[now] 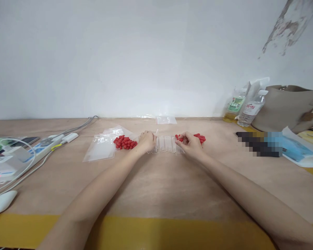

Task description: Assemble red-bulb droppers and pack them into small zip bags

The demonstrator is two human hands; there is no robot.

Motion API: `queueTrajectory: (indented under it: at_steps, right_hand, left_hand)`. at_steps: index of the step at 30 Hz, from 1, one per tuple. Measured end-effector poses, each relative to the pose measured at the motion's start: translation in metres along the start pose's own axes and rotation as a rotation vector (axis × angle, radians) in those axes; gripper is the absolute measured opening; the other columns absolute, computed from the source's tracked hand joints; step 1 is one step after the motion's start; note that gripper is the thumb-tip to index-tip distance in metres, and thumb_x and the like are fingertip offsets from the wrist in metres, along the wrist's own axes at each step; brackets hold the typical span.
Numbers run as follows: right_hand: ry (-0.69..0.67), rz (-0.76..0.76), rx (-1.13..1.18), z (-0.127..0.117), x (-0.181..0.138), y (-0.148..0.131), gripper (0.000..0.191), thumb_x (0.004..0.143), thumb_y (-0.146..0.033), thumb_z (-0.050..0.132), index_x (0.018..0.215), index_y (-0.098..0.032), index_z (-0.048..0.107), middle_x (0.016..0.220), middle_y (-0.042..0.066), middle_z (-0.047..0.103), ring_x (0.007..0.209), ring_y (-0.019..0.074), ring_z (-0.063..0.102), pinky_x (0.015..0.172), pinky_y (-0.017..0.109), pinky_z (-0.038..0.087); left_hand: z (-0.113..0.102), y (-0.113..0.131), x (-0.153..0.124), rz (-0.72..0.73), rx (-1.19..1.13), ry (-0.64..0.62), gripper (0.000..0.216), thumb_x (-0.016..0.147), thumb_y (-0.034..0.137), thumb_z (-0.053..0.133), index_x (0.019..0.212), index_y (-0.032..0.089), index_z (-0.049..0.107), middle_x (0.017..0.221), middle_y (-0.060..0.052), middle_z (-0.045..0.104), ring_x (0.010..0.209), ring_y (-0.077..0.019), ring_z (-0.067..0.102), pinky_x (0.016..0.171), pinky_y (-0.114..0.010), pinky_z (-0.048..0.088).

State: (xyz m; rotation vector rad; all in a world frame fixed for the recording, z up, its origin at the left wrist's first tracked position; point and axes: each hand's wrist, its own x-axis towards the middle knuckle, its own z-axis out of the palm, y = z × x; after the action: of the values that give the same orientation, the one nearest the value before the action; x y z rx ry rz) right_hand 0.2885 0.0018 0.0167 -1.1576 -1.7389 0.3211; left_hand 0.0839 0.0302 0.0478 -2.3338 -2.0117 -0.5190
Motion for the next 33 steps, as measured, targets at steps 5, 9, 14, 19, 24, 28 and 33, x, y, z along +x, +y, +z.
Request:
queueTrajectory:
  at_steps: [5,9,14,19,24,28,33]
  right_hand:
    - [0.031,-0.06,0.135,0.02,-0.017,0.0,0.015,0.072,-0.027,0.056,0.065,-0.02,0.044,0.069,0.002,0.057,0.063,0.014,0.055,0.057,0.027,0.045]
    - [-0.044,-0.095,0.13,0.027,-0.029,0.0,0.015,0.072,-0.027,0.058,0.084,-0.019,0.053,0.089,0.006,0.058,0.07,0.0147,0.059,0.061,0.029,0.049]
    - [-0.1,-0.277,-0.019,0.025,-0.033,-0.007,0.016,0.079,-0.024,0.052,0.089,-0.019,0.063,0.095,0.008,0.056,0.089,0.0189,0.056,0.077,0.035,0.048]
    - [-0.115,-0.301,-0.057,0.024,-0.031,-0.013,0.015,0.08,-0.022,0.052,0.087,-0.02,0.065,0.078,0.006,0.058,0.075,0.0174,0.054,0.069,0.034,0.046]
    - [-0.189,-0.264,0.004,0.025,-0.031,-0.014,0.017,0.082,-0.02,0.049,0.092,-0.019,0.064,0.082,0.005,0.06,0.075,0.0149,0.056,0.069,0.03,0.046]
    - [-0.228,-0.277,0.025,0.024,-0.031,-0.017,0.018,0.083,-0.021,0.048,0.092,-0.019,0.063,0.084,0.005,0.059,0.076,0.0143,0.056,0.071,0.029,0.046]
    - [-0.247,-0.272,0.024,0.023,-0.032,-0.019,0.016,0.084,-0.021,0.047,0.092,-0.018,0.061,0.085,0.005,0.061,0.077,0.0143,0.057,0.07,0.028,0.046]
  left_hand:
    - [0.001,-0.027,-0.03,0.369,-0.206,0.133,0.019,0.09,0.027,0.033,0.093,0.017,0.048,0.079,-0.004,0.06,0.069,-0.0165,0.055,0.062,-0.027,0.04]
    - [0.019,-0.045,-0.049,0.535,-0.245,0.28,0.016,0.088,0.025,0.041,0.097,0.017,0.052,0.085,-0.005,0.063,0.079,-0.0175,0.057,0.072,-0.03,0.041]
    - [0.028,-0.044,-0.058,0.568,-0.255,0.24,0.017,0.088,0.024,0.043,0.093,0.017,0.058,0.086,-0.004,0.062,0.079,-0.016,0.057,0.071,-0.028,0.039]
    - [0.026,-0.04,-0.057,0.596,-0.251,0.23,0.018,0.088,0.025,0.043,0.093,0.018,0.059,0.086,-0.004,0.062,0.08,-0.0155,0.056,0.071,-0.029,0.038]
    - [0.026,-0.041,-0.057,0.646,-0.242,0.226,0.019,0.089,0.026,0.042,0.095,0.019,0.059,0.089,-0.004,0.063,0.083,-0.0157,0.056,0.074,-0.029,0.037]
    - [0.027,-0.041,-0.056,0.649,-0.239,0.229,0.02,0.089,0.027,0.043,0.095,0.018,0.06,0.088,-0.004,0.064,0.083,-0.0162,0.057,0.073,-0.03,0.038]
    - [0.029,-0.04,-0.055,0.68,-0.277,0.236,0.02,0.088,0.025,0.044,0.097,0.018,0.06,0.087,-0.005,0.063,0.081,-0.0158,0.057,0.072,-0.029,0.042]
